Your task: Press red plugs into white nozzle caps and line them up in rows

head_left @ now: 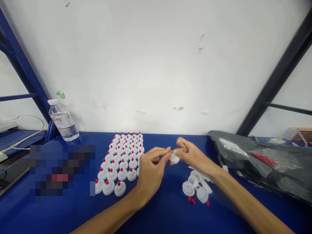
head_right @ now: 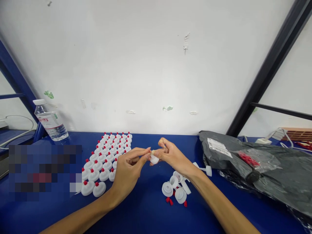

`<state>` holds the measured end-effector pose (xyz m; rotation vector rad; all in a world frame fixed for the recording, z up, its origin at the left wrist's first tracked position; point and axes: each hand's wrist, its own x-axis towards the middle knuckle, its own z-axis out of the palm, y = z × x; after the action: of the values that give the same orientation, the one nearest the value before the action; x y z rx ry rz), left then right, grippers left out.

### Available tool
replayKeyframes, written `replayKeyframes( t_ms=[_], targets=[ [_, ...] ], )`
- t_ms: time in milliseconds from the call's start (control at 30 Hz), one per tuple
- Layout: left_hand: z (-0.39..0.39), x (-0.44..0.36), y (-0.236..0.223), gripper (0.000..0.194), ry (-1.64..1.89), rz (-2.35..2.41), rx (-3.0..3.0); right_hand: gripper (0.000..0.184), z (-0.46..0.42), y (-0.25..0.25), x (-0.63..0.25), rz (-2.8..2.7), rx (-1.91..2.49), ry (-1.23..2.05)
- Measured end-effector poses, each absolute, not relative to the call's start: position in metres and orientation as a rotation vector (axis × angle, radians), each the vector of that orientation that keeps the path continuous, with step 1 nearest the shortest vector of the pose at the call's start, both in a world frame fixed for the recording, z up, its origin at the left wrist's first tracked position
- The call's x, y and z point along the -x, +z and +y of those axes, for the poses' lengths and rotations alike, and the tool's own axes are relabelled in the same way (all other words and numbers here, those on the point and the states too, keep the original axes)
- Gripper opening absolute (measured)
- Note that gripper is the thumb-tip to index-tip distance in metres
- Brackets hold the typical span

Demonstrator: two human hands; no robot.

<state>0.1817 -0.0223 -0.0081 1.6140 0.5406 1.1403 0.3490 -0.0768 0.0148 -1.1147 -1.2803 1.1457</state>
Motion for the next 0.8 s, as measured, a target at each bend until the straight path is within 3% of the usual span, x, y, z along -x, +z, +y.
replayKeyframes(
  t_ms=[800],
  targets=[
    [-0.019, -0.18, 0.003, 0.028, 1.053, 0.602, -1.594, 0.054, -0.078, 0.019, -0.34, -1.294, 1.076, 1.088]
  ],
)
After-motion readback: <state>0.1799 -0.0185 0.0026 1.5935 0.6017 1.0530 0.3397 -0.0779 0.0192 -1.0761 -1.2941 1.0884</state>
